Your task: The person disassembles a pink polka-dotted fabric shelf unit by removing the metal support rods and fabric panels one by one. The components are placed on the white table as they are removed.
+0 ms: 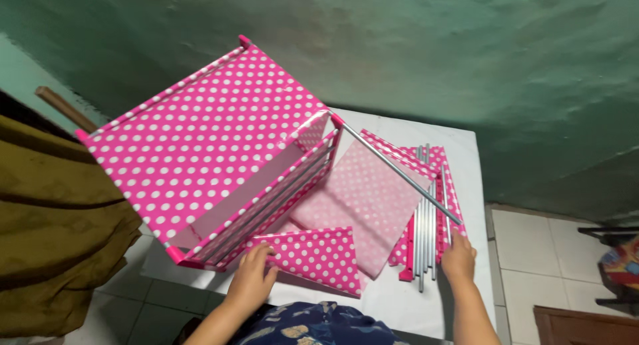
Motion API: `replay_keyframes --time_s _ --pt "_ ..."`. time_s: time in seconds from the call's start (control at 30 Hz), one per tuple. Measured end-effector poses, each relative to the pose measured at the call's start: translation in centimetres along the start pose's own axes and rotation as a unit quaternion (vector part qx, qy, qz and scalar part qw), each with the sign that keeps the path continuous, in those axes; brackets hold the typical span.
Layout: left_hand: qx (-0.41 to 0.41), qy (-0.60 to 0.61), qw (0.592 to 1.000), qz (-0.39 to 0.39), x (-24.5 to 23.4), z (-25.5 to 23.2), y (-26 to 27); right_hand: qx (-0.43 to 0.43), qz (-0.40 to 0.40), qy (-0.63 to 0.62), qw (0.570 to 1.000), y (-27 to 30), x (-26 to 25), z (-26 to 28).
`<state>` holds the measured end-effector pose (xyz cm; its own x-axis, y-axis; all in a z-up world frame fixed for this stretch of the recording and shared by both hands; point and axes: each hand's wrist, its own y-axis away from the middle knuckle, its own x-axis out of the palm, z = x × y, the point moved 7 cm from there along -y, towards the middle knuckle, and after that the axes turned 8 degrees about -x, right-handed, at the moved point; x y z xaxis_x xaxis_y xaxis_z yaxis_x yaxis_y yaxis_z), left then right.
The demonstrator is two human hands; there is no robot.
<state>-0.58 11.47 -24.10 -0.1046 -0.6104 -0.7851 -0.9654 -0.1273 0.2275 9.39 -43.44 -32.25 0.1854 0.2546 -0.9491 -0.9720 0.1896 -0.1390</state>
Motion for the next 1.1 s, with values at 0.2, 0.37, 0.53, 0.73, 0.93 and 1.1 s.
replay_keyframes --time_s 0.2,0.37,0.53,0.73,0.93,1.1 --pt "0.108 -0.095 0.981 -0.128 -1.7 -1.0 2.8 -0.081 -0.062 -0.129 0.986 3.1 -2.6 6.8" --pt "0.137 -0.211 0.967 0.023 2.5 -0.5 0.4 -0.313 0.078 -0.269 0.907 8.0 -0.1 22.1" --pt "0.106 -0.14 0.955 0.238 2.8 -1.9 0.3 -0.176 0.341 -0.406 0.829 11.6 0.6 26.8" --pt "0.19 0.074 0.881 0.428 -8.2 -10.4 3.2 -0.23 0.519 -0.495 0.658 12.9 -10.5 24.0" --pt "-0.161 0.331 0.799 0.475 -0.6 -3.6 -3.0 -0.107 0.525 -0.536 0.652 12.4 -16.5 17.8" --pt "-0.095 0.28 0.808 0.51 13.6 4.3 -4.2 0.024 0.38 -0.365 0.849 7.7 -10.7 12.9"
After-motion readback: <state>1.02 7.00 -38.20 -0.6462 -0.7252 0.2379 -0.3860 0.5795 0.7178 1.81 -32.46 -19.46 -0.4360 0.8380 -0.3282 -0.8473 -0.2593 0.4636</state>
